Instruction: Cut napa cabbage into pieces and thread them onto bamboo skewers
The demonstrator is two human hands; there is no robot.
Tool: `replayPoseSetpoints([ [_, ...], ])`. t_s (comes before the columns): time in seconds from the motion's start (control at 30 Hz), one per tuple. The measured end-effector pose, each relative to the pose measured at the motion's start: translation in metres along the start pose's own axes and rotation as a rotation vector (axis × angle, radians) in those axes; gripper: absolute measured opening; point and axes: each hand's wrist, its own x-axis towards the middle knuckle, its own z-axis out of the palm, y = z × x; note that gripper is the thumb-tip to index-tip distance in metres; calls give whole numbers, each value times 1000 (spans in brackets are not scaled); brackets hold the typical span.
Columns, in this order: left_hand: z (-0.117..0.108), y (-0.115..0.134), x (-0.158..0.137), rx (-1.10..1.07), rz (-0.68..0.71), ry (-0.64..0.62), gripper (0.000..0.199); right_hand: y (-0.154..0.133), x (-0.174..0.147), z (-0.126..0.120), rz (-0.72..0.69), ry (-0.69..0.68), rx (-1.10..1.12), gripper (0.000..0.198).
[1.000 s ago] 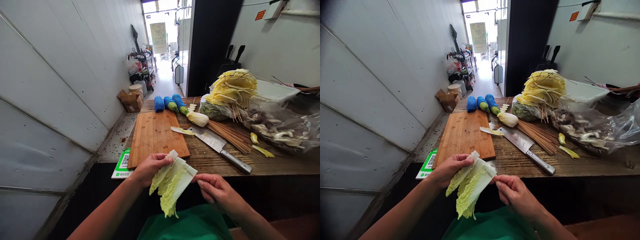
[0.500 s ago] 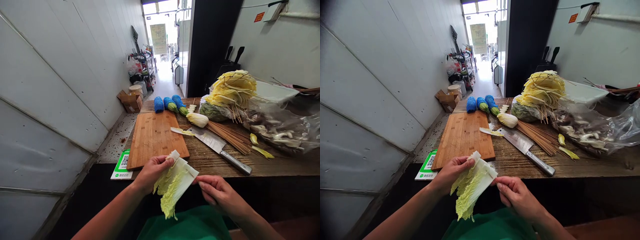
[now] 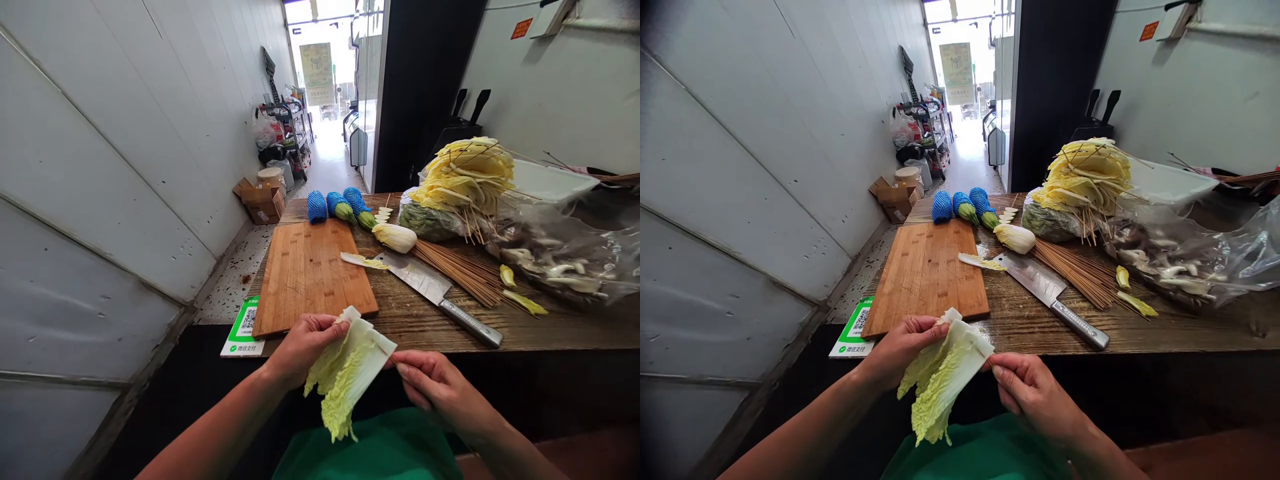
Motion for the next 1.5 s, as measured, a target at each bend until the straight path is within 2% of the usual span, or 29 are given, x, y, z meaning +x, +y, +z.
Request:
replayPoseSetpoints([
  [0.17, -6, 7, -1, -10, 3, -27, 32, -2, 5, -5, -65, -14, -78, 36],
  [0.2, -6, 12, -3, -8, 44, 15, 34, -3, 6, -6, -99, 15, -96, 35],
  [0.27, -5, 22, -10, 31, 236, 239, 40, -7, 10, -6, -198, 151, -125, 33],
  [0.33, 0, 29, -17, 93, 455, 491, 40, -14, 18, -1, -342, 346, -189, 30],
  [0.37, 3, 31, -19, 116, 510, 532, 40, -19, 24, 3, -423, 431, -241, 29],
  [0.43, 11, 28, -19, 106, 509, 452, 43, -27, 40, 15, -571, 519, -361, 25],
  [0.5, 15, 19, -11, 3, 446, 339, 46, -30, 58, 29, -630, 495, -423, 26],
  [0.6, 10, 5, 6, -244, 350, 309, 35, -21, 80, 48, -562, 435, -415, 28],
  [0.7, -2, -7, 13, -408, 247, 294, 22, -4, 86, 57, -488, 363, -368, 30],
  [0.77, -8, -11, 11, -458, 210, 305, 18, 5, 79, 58, -389, 264, -253, 32],
  [0.9, -7, -14, 2, -555, 180, 376, 13, 16, 53, 55, -132, 46, 6, 47],
  [0.97, -4, -17, 0, -621, 135, 398, 12, 19, 41, 55, -109, 63, 11, 47],
  [1.1, 4, -26, 4, -700, 63, 400, 12, 23, 31, 59, -161, 122, -59, 45],
  [1.3, 8, -33, 12, -711, 91, 439, 5, 24, 36, 63, -176, 193, -168, 49],
  [1.5, 11, -41, 13, -652, 69, 383, 2, 24, 46, 59, -260, 248, -284, 46],
])
